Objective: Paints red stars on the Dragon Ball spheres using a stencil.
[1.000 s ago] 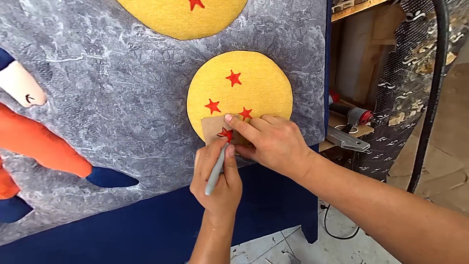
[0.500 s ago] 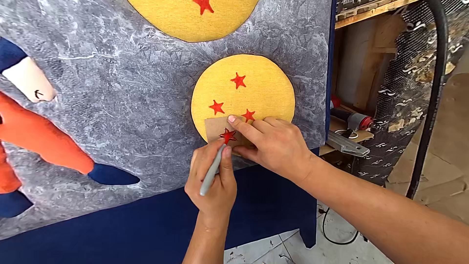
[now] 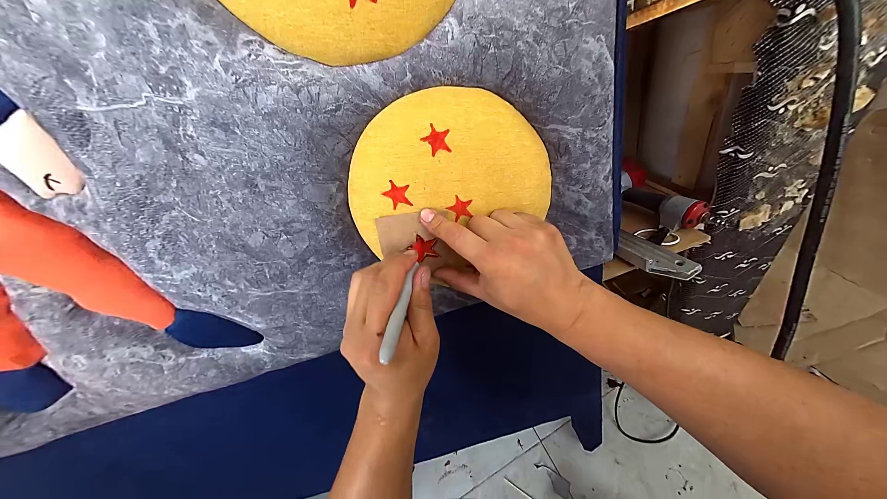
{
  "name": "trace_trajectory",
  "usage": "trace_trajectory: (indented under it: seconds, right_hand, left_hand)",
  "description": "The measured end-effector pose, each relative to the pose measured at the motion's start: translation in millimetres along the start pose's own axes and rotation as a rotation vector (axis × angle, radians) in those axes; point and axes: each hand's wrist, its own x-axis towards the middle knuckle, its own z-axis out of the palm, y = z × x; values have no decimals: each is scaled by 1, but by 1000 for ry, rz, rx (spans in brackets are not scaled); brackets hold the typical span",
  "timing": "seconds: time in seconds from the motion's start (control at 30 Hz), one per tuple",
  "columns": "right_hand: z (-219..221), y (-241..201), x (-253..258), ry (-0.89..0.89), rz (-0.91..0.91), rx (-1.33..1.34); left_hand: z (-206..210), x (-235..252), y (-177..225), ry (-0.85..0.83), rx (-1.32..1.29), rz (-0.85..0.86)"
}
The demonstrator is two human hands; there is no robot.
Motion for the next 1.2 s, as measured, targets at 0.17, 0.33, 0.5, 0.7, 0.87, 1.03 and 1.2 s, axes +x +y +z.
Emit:
trace_trajectory:
  seconds: [0.17,0.33,0.5,0.7,0.87,1.03,1.2]
  right_hand:
    - [-1,3,1,3,-9,0]
    - [-2,2,2,-1,-6,2]
    - [-2,1,1,0,0,9]
    - [-2,1,0,0,-5,4]
    - [-2,0,0,-10,-6,6]
    - [-1,0,0,-2,-3,22]
    - [-2,0,1,-5,1,4]
  left_hand:
    - [-2,0,-2,-25,-2,-2]
    - [-2,-5,4,-83,-24,-2]
    - [-2,1,5,-51,34,-29]
    - [-4,-1,5,-53,21,-36]
    - [-6,-1,7,-95,17,-41]
    - [-7,5,7,-106,23,-44]
    - [-12,1,3,-73,28,-62]
